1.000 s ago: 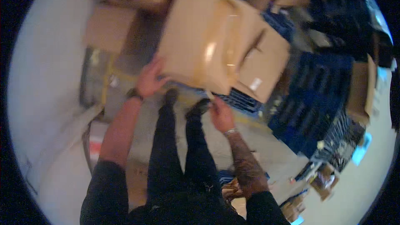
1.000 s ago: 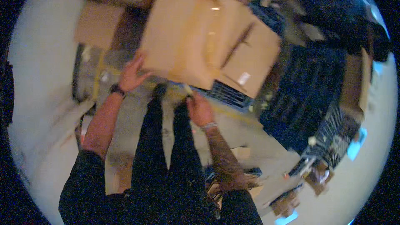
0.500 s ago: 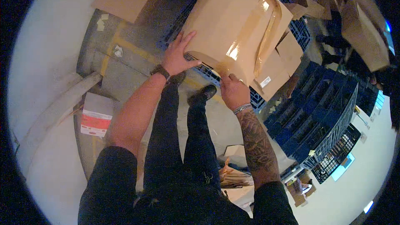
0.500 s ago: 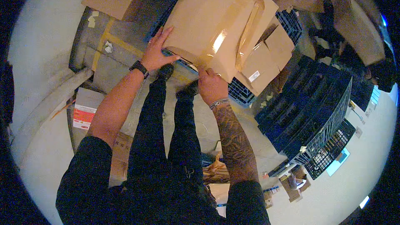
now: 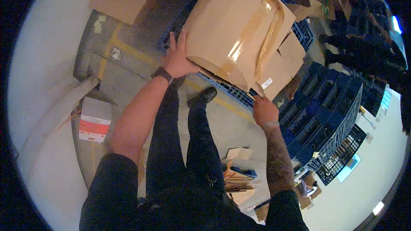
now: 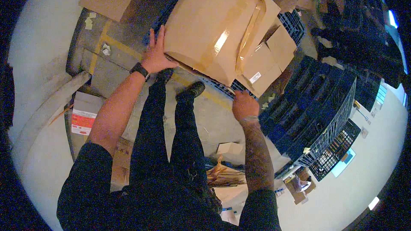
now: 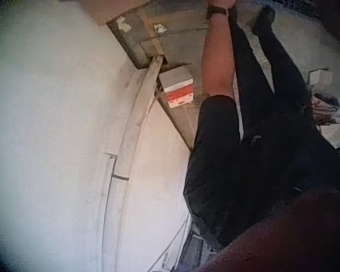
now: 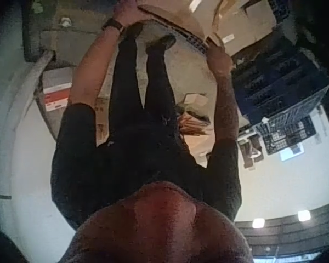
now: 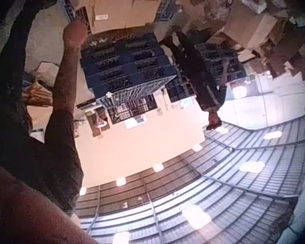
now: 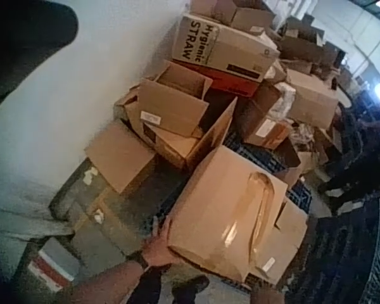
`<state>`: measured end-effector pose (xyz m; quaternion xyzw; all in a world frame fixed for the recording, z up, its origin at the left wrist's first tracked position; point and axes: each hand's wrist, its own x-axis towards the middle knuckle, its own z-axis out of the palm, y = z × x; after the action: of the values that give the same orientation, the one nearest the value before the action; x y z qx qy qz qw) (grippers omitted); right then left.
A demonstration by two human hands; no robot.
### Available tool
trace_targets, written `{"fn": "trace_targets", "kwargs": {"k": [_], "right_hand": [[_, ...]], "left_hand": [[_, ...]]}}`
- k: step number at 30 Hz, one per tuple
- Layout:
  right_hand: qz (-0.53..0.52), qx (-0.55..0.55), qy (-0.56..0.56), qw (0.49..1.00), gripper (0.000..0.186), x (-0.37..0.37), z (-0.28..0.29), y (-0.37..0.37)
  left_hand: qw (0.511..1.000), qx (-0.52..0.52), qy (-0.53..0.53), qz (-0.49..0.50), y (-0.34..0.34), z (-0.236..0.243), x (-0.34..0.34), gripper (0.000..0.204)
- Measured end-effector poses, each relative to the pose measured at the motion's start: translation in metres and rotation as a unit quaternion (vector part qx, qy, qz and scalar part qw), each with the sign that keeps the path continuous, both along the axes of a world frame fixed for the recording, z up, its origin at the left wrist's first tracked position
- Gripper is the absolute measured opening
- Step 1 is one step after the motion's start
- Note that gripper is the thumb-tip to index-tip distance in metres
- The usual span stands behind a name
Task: Break down cardboard boxes using a utility knife in a warehouse.
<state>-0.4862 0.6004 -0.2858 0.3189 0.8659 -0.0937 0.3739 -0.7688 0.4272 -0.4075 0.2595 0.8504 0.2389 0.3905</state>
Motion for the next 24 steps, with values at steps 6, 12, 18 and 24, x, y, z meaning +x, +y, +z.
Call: {"fn": "trace_targets", "kwargs": {"k": [6, 12, 18, 24], "right_hand": [[-0.225, -0.094, 0.29, 0.925, 0.055, -0.058, -0.011, 0.004], [-0.301, -0.133, 0.335, 0.883, 0.069, -0.105, -0.101, -0.019], [-0.311, -0.135, 0.344, 0.876, 0.054, -0.098, -0.107, 0.001], [-0.352, -0.113, 0.293, 0.882, 0.049, -0.095, -0.117, -0.015]], "left_hand": [[0.925, 0.13, 0.277, -0.224, -0.001, 0.0, 0.035, 0.096], [0.884, 0.052, 0.336, -0.321, -0.045, -0.026, 0.074, 0.078], [0.924, -0.029, 0.184, -0.333, -0.013, 0.014, 0.088, 0.057], [0.814, 0.022, 0.321, -0.484, 0.008, -0.019, 0.072, 0.038]]}}
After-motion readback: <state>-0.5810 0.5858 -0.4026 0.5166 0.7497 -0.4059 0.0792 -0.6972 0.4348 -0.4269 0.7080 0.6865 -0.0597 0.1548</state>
